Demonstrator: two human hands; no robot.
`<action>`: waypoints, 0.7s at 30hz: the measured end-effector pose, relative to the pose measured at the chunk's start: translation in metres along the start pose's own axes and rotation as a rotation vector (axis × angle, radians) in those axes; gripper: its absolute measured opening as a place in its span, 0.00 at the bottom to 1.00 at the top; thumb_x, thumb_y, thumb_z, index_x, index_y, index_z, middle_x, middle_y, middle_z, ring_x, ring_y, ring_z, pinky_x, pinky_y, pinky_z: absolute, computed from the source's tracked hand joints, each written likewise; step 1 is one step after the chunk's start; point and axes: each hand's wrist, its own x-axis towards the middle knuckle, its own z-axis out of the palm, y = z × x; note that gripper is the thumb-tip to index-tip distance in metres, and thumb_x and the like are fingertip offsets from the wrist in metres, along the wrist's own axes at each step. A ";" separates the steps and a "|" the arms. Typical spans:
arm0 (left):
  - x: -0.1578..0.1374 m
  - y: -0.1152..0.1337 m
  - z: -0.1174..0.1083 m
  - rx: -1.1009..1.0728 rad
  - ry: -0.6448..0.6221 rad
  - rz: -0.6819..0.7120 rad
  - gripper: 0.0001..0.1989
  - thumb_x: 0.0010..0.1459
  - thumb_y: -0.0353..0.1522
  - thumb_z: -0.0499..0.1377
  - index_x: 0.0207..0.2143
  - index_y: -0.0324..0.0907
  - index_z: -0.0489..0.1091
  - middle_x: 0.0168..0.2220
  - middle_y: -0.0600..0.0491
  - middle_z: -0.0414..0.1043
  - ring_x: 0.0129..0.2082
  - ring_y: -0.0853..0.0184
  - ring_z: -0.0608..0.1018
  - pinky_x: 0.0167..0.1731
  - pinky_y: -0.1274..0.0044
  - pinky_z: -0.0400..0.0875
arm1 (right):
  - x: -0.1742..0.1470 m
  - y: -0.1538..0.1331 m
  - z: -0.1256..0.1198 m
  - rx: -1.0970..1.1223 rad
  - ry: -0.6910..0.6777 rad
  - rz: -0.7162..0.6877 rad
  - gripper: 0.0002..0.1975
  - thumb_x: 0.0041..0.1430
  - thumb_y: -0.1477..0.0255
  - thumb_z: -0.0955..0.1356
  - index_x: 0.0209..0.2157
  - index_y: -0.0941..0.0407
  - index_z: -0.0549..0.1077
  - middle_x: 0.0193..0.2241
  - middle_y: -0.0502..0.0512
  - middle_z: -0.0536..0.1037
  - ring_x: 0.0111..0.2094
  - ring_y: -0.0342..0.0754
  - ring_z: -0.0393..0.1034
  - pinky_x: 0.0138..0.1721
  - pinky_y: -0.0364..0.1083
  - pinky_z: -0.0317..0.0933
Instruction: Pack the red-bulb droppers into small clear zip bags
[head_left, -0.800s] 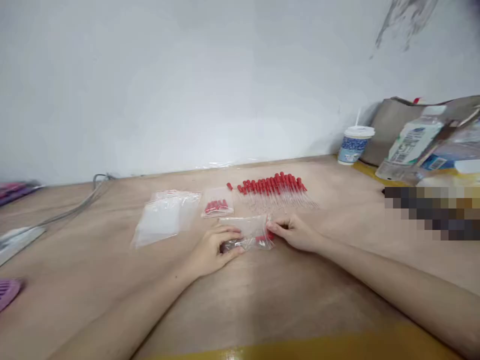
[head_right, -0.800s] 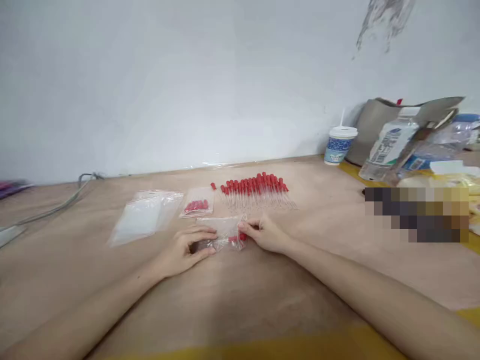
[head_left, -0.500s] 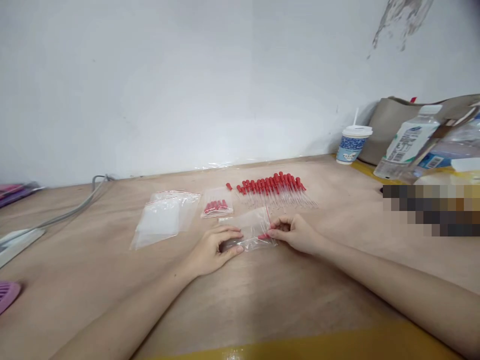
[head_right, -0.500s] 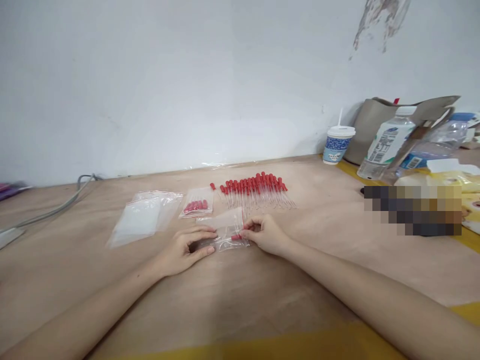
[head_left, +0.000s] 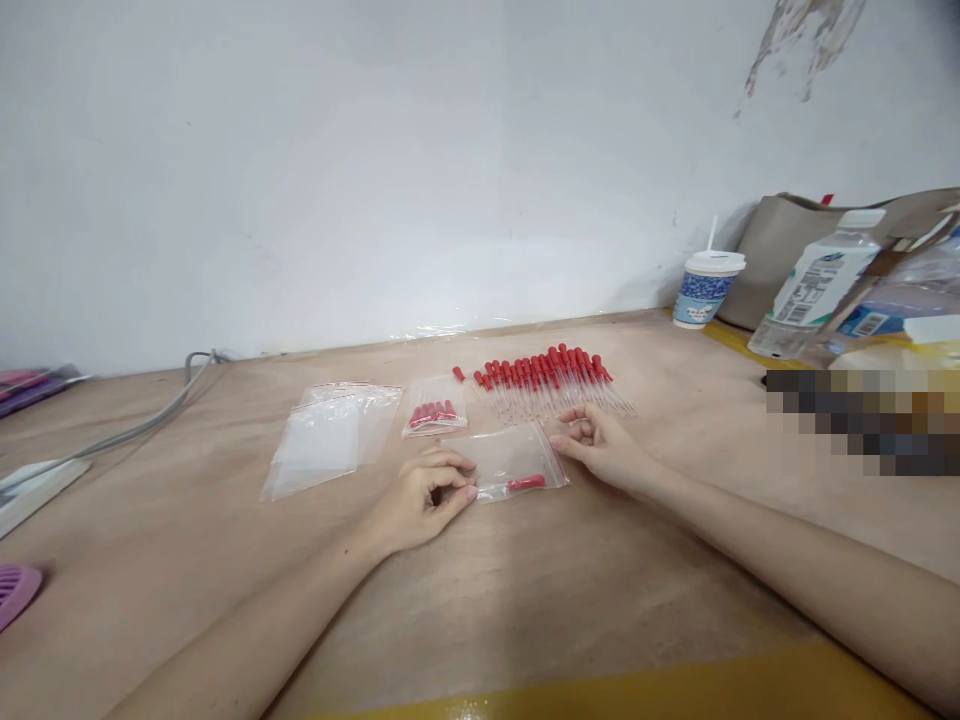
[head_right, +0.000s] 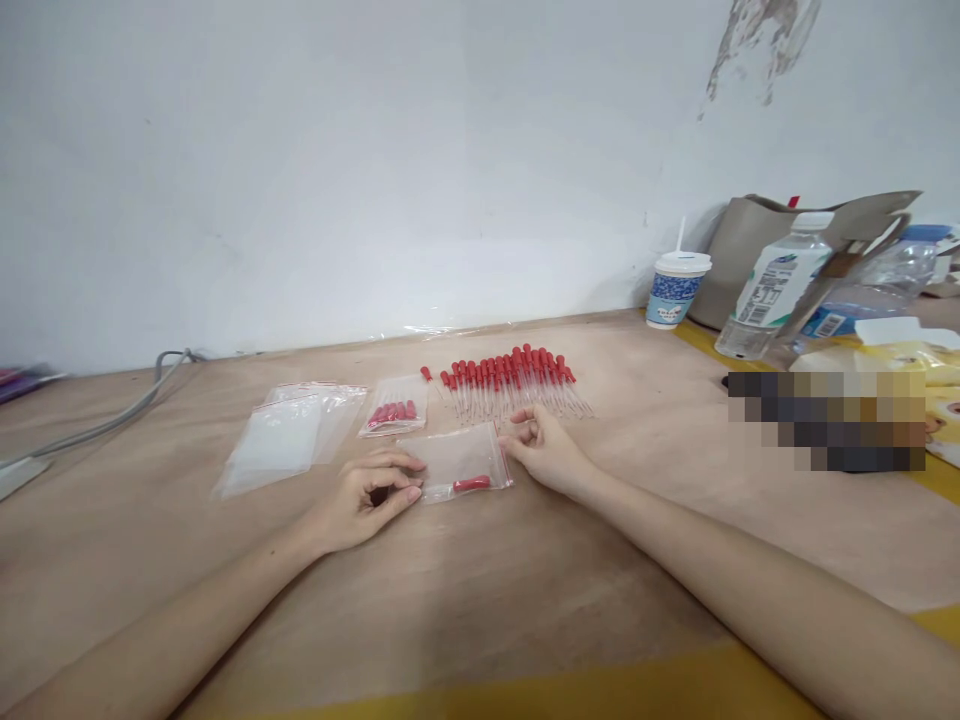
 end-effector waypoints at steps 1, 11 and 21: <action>0.000 0.000 0.000 -0.006 0.005 0.011 0.08 0.57 0.32 0.56 0.29 0.40 0.74 0.41 0.47 0.72 0.41 0.63 0.74 0.37 0.73 0.72 | 0.005 0.000 -0.002 -0.079 0.025 -0.047 0.12 0.47 0.67 0.68 0.33 0.57 0.65 0.21 0.48 0.71 0.22 0.41 0.63 0.25 0.41 0.57; -0.001 -0.002 0.002 0.003 -0.059 0.035 0.12 0.59 0.32 0.54 0.45 0.44 0.71 0.47 0.49 0.70 0.49 0.62 0.72 0.46 0.71 0.69 | 0.078 -0.029 0.010 -0.903 0.281 -0.131 0.10 0.50 0.70 0.63 0.24 0.54 0.75 0.28 0.52 0.78 0.35 0.50 0.70 0.40 0.50 0.52; 0.000 -0.002 0.005 0.000 -0.045 0.065 0.12 0.59 0.32 0.54 0.46 0.43 0.71 0.47 0.48 0.71 0.48 0.63 0.72 0.48 0.70 0.68 | 0.106 -0.038 0.029 -1.076 0.261 0.118 0.13 0.47 0.66 0.64 0.32 0.59 0.74 0.31 0.62 0.76 0.34 0.54 0.71 0.44 0.55 0.48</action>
